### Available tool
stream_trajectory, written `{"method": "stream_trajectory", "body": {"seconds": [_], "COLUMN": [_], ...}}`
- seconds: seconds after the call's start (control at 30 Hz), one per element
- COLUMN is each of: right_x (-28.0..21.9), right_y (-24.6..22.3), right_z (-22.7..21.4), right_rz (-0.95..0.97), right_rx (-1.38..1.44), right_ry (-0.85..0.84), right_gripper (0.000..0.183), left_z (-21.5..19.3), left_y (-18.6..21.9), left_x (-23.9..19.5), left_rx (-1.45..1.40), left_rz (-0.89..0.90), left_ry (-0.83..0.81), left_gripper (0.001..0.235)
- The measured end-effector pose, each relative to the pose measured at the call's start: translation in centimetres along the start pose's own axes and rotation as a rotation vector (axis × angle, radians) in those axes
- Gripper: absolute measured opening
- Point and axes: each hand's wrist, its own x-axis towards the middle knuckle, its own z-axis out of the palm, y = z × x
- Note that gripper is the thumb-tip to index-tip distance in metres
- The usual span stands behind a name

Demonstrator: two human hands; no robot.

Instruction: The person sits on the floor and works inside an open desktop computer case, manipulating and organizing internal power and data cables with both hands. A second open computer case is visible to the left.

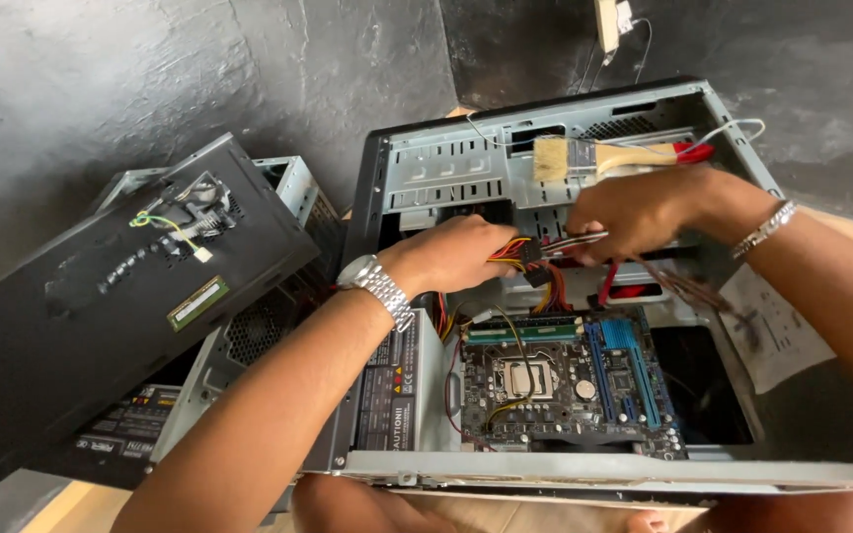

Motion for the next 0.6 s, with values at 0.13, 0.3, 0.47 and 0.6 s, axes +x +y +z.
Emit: {"method": "stream_trajectory", "body": {"seconds": [0.13,0.3,0.47,0.6], "right_x": [-3.3,-3.6,-5.4,-5.5], "right_y": [-6.2,-5.5,-11.2,-13.1], "right_z": [-1.6,-1.1,1.3,4.9], "right_rz": [0.278,0.279,0.531,0.414], "right_rx": [-0.065,-0.207,-0.24,-0.214], "right_ry": [-0.053,0.099,0.179,0.366], "right_gripper": [0.025,0.033,0.029,0.025], "left_z": [-0.3,-0.6,-0.6,0.3], "left_y": [0.0,0.1,-0.2,-0.9], "left_x": [1.2,0.7,1.1,2.0], "left_rx": [0.166,0.162,0.149,0.143], "left_rz": [-0.067,-0.07,-0.128,-0.109], "left_ry": [-0.081,-0.104,-0.15,-0.181], "left_gripper": [0.023,0.025,0.027,0.024]}}
